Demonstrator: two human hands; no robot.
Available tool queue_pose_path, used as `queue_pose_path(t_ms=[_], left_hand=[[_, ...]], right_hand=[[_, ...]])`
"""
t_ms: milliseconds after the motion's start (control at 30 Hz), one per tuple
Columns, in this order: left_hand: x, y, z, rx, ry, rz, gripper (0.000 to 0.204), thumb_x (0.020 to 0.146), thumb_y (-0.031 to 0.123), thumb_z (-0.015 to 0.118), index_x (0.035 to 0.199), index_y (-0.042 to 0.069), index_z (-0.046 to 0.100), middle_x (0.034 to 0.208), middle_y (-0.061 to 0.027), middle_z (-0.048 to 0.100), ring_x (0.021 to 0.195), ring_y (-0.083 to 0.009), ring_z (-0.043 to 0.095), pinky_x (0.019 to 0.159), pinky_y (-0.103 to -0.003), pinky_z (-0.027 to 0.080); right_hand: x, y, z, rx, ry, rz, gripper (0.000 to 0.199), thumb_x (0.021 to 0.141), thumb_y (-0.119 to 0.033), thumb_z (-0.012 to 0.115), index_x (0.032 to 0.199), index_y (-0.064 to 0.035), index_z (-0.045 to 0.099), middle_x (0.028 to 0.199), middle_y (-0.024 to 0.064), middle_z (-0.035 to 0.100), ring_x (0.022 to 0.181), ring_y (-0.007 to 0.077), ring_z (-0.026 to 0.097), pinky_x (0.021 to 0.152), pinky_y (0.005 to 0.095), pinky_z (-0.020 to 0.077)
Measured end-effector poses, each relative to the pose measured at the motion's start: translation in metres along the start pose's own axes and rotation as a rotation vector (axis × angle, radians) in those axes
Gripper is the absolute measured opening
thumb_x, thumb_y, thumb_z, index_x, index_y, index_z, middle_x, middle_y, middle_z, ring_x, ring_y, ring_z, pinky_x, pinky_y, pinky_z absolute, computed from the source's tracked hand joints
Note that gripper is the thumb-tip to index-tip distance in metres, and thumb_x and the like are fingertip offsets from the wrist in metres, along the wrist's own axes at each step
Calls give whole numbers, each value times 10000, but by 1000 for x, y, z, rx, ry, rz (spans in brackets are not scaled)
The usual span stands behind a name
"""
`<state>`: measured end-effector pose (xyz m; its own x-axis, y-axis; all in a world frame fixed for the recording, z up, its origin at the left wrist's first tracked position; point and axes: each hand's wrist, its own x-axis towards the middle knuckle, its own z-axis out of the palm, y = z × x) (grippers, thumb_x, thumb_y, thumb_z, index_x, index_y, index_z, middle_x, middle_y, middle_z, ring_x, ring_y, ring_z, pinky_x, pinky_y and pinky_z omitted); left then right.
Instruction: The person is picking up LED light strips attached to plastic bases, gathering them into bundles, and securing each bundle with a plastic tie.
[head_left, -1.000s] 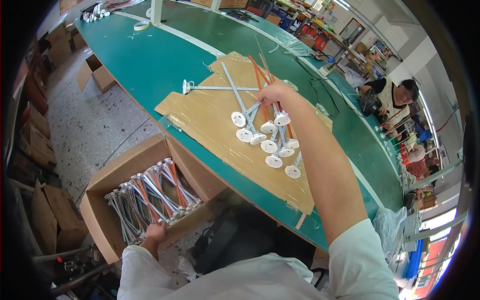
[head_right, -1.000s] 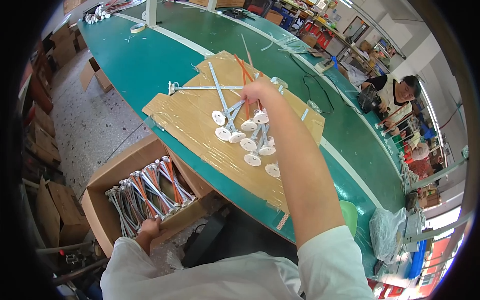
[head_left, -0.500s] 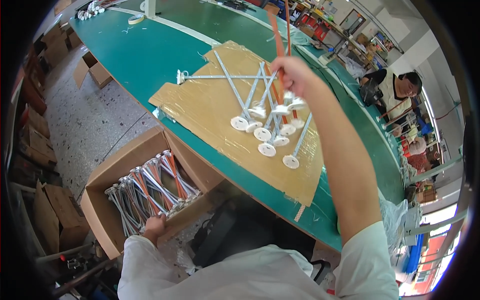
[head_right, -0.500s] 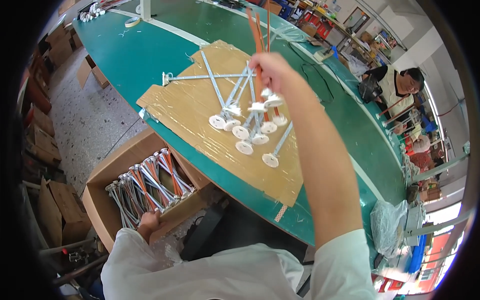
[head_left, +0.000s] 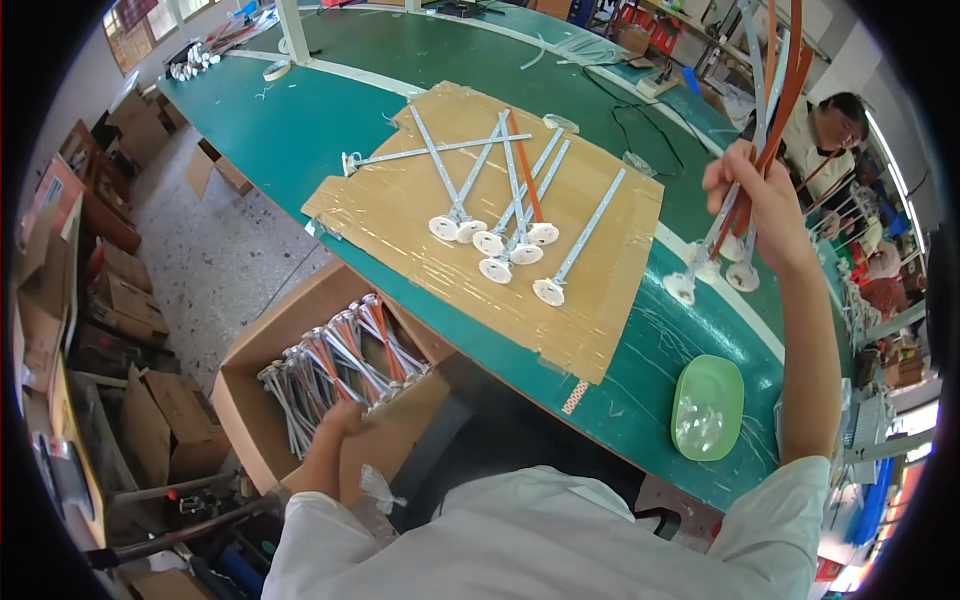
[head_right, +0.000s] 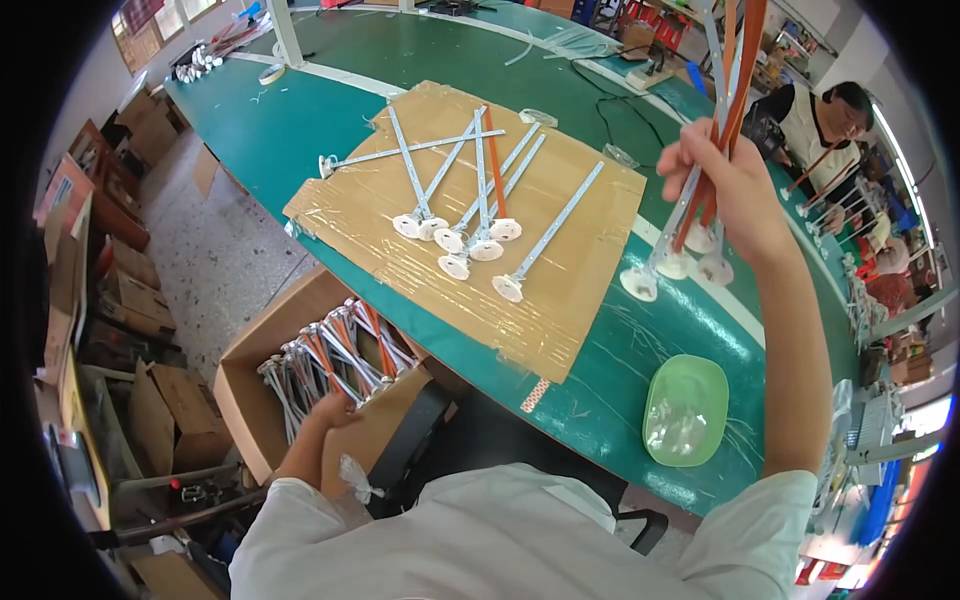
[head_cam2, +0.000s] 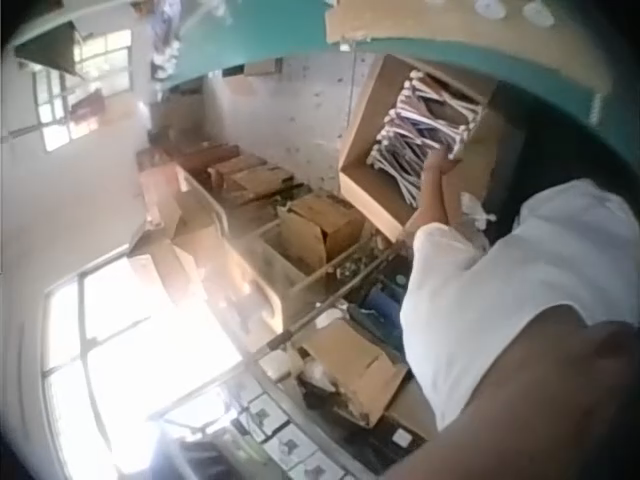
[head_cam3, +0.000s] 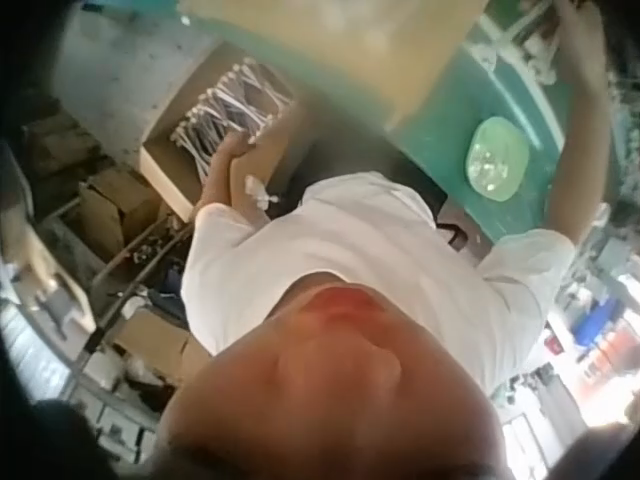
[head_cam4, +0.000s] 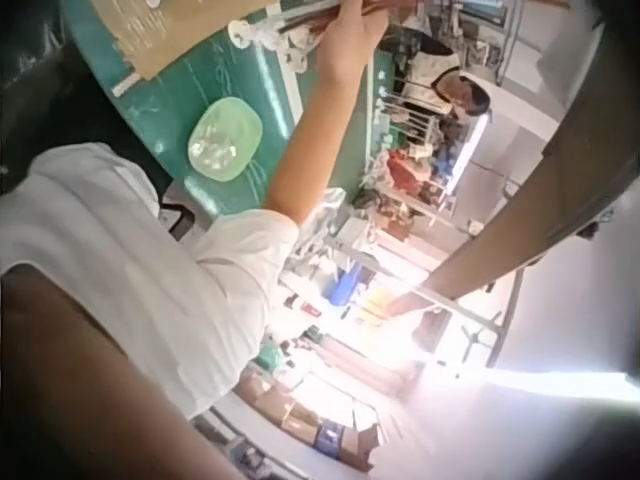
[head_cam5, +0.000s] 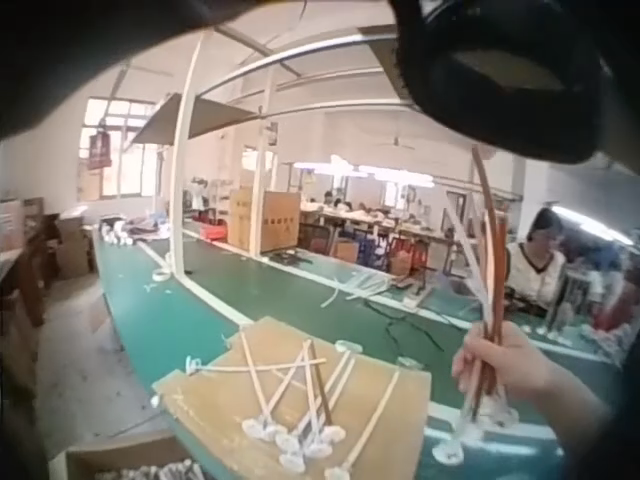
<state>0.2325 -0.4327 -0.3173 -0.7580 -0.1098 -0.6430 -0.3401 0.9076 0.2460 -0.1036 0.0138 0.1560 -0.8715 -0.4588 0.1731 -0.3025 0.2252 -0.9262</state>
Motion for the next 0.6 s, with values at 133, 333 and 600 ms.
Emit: queue_pose_path(t_ms=[133,333,600], left_hand=[[-57,85,-163,-329,534,242,199,818,187,649,844,-5,697,723,-165,671,623,-266,650,576,-377,502],[-88,189,-302,-445,1044,474,255,935,171,587,777,-28,606,585,-19,495,572,-70,454,512,-271,366],[27,221,-386,176,1179,421,337,868,353,639,937,26,684,852,-168,689,794,-295,669,720,-393,514]], right_hand=[[-23,39,-26,-23,-37,-30,180,1004,-194,483,878,-65,480,819,66,577,715,139,574,685,259,462],[-42,78,-42,42,-94,-63,198,1007,-197,460,846,-83,468,733,28,532,702,110,529,698,261,443],[-71,100,-69,538,217,-117,256,1017,-226,461,797,-96,451,613,-37,364,559,84,363,597,248,347]])
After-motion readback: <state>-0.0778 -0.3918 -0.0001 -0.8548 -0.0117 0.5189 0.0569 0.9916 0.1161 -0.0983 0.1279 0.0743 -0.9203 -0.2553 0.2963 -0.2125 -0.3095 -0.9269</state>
